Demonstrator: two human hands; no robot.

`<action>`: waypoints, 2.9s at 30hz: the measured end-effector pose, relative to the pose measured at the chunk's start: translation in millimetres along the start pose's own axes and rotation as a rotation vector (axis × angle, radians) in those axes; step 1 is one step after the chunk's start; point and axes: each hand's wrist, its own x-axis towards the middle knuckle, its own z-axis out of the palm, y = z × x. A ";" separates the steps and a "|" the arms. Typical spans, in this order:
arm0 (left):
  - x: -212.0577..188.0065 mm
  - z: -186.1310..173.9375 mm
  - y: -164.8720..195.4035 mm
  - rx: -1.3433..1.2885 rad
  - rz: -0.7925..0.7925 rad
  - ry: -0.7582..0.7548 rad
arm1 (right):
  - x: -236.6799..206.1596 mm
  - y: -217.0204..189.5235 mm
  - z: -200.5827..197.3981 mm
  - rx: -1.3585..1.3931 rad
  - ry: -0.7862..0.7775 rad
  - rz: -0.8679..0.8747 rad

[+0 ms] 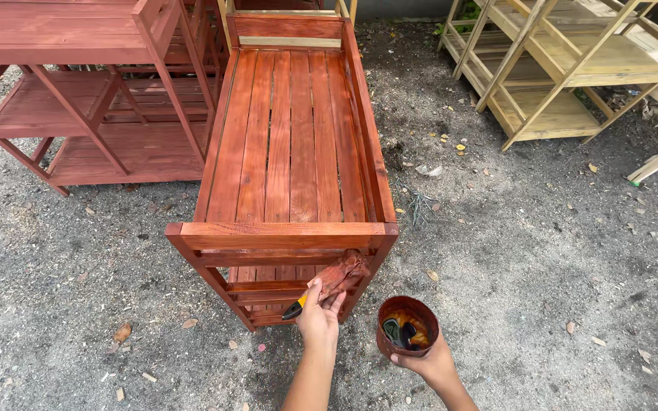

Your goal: The person applies reddish-brown stain to a wooden shelving unit using a brush. They repeatedly dip the brush into a container and spread the stain across shelves and frame members, working from lower to upper sections.

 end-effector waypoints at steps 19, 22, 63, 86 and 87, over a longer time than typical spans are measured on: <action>13.6 62.3 7.0 0.487 0.214 -0.190 | 3.5 -33.6 -35.1 -0.111 0.036 0.039; -6.2 68.3 -10.4 0.461 0.321 -0.110 | 5.2 -39.9 -42.0 -0.063 0.030 -0.031; -28.4 54.1 153.9 2.046 1.273 -0.838 | 14.6 -63.7 52.2 0.054 -0.013 -0.173; -28.2 46.3 130.5 2.027 1.315 -0.567 | 13.4 -78.1 89.7 0.023 -0.044 -0.151; -29.6 42.9 136.6 2.042 1.315 -0.563 | 14.7 -78.8 87.2 0.029 -0.052 -0.174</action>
